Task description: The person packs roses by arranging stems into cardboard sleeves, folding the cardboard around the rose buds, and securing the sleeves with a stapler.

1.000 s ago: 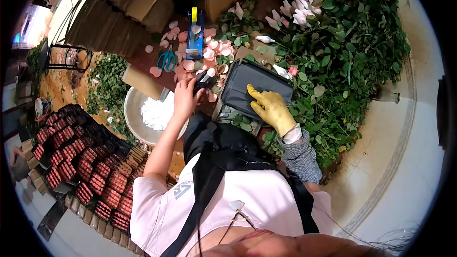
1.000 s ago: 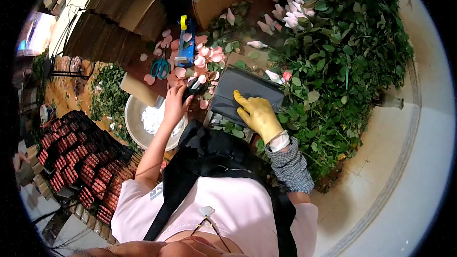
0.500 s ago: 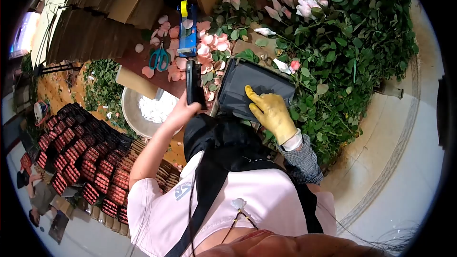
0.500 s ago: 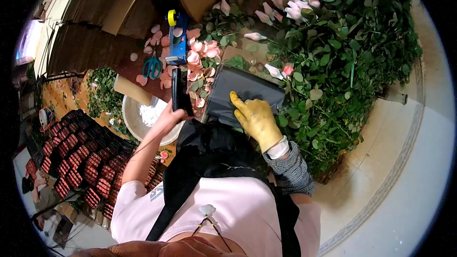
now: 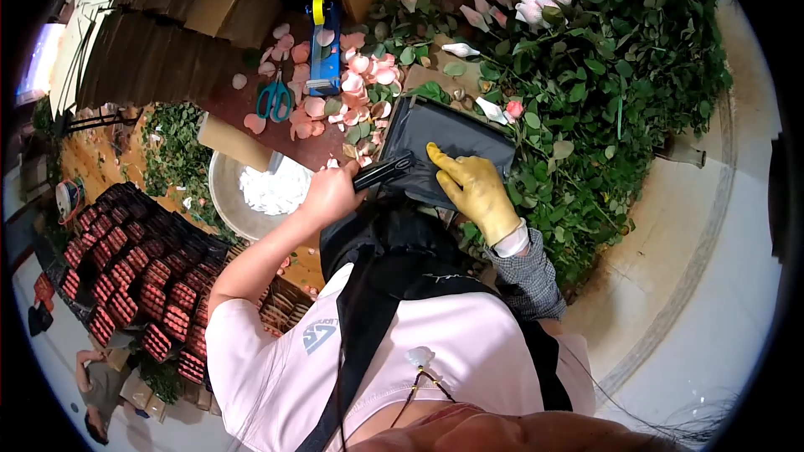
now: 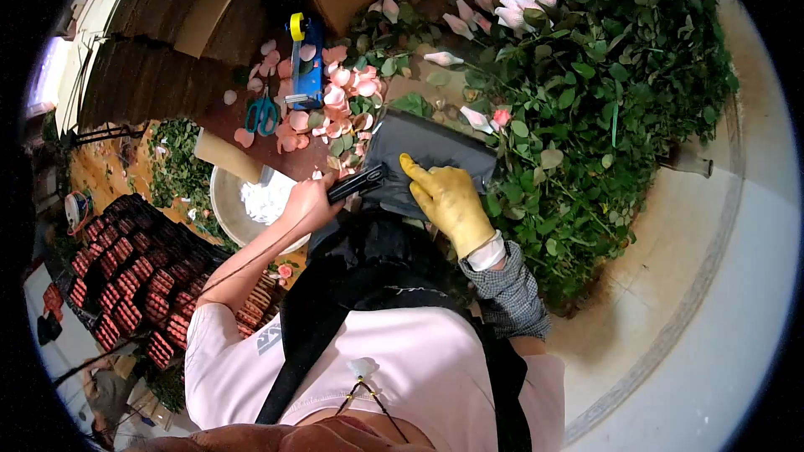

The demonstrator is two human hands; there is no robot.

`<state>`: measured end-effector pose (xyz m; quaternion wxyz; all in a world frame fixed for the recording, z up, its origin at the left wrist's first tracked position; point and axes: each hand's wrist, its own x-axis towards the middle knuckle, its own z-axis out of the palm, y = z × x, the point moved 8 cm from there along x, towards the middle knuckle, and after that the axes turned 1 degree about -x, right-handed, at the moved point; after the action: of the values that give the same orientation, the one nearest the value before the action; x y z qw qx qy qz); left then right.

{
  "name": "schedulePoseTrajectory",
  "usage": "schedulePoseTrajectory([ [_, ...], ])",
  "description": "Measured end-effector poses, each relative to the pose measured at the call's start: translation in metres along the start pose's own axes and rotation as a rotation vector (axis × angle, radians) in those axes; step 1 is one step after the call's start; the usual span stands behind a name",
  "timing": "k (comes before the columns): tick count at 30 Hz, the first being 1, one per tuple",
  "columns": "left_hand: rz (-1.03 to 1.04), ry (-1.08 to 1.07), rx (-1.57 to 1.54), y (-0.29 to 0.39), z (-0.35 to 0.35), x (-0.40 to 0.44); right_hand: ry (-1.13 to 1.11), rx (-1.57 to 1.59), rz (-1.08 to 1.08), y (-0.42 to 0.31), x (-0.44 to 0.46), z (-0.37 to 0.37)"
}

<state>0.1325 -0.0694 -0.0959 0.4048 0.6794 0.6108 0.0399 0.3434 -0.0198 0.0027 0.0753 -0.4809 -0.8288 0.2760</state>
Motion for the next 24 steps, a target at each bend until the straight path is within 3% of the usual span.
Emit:
schedulePoseTrajectory([
  [3, -0.067, -0.093, -0.105, -0.012, 0.016, -0.003, 0.005, 0.003, 0.000, 0.000, -0.001, 0.003],
  [5, 0.109, 0.015, -0.784, -0.009, 0.019, -0.016, -0.002, -0.011, 0.007, -0.001, -0.002, 0.002],
  [6, -0.096, -0.099, -0.861, -0.020, 0.029, -0.030, 0.014, -0.010, 0.004, -0.001, -0.002, 0.001],
  [7, -0.090, 0.127, -0.743, -0.026, 0.022, -0.041, 0.027, -0.006, -0.001, -0.003, -0.001, 0.001],
  [9, -0.161, 0.231, -0.202, -0.045, 0.014, -0.062, 0.022, -0.018, -0.007, -0.004, -0.001, 0.003],
  [11, 0.027, 0.416, 0.316, -0.031, -0.009, -0.074, 0.011, -0.030, -0.017, -0.003, 0.000, 0.005],
  [13, 0.151, 0.428, 0.414, -0.013, -0.020, -0.071, 0.024, -0.024, -0.017, -0.002, 0.000, 0.005],
  [15, 0.401, 0.358, 0.594, 0.011, -0.024, -0.054, 0.000, -0.031, 0.001, -0.004, 0.001, 0.005],
  [18, 0.556, 0.276, 0.560, 0.000, -0.032, -0.034, -0.036, -0.036, 0.048, -0.004, 0.002, 0.005],
  [21, 0.551, 0.240, 0.518, -0.016, -0.020, -0.022, 0.000, -0.047, 0.007, -0.007, 0.000, 0.007],
  [24, 0.512, 0.338, 0.511, -0.022, 0.009, -0.027, -0.006, -0.057, 0.050, -0.007, 0.000, 0.005],
])
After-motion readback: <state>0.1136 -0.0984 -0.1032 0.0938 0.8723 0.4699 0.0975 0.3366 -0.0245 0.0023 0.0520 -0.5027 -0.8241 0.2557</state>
